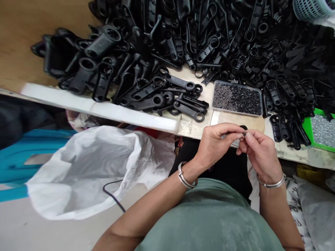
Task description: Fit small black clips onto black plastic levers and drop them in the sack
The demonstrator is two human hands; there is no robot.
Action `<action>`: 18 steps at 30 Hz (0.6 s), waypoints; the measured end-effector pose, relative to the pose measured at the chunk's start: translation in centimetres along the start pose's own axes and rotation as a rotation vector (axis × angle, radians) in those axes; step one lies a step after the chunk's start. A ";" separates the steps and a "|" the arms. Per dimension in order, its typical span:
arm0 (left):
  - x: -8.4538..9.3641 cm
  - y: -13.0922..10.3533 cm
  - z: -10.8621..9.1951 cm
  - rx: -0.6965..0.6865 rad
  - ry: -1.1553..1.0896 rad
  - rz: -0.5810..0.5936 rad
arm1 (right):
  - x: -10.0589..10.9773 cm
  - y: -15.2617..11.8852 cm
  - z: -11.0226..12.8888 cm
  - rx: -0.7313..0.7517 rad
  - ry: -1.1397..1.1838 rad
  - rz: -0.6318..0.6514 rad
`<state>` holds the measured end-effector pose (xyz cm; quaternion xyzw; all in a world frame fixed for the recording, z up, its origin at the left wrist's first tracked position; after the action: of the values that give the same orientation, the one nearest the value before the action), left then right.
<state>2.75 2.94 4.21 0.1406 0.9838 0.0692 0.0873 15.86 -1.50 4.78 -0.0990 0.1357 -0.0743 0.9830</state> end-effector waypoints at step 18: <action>-0.1 -1.2 -0.1 -0.019 0.246 -0.136 | -0.8 -1.1 0.3 0.172 -0.366 -0.184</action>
<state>2.47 1.72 4.14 0.0633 0.9936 0.0893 -0.0280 15.05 -2.39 5.46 -0.0385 -0.0616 -0.1559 0.9851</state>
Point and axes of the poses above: each hand's wrist, its own y-axis towards the middle knuckle, its own x-axis out of the back of the hand, z = x × y, the point moved 4 cm from there along y, towards the middle knuckle, and after that the axes turned 6 degrees about y, right-handed, at the moved point
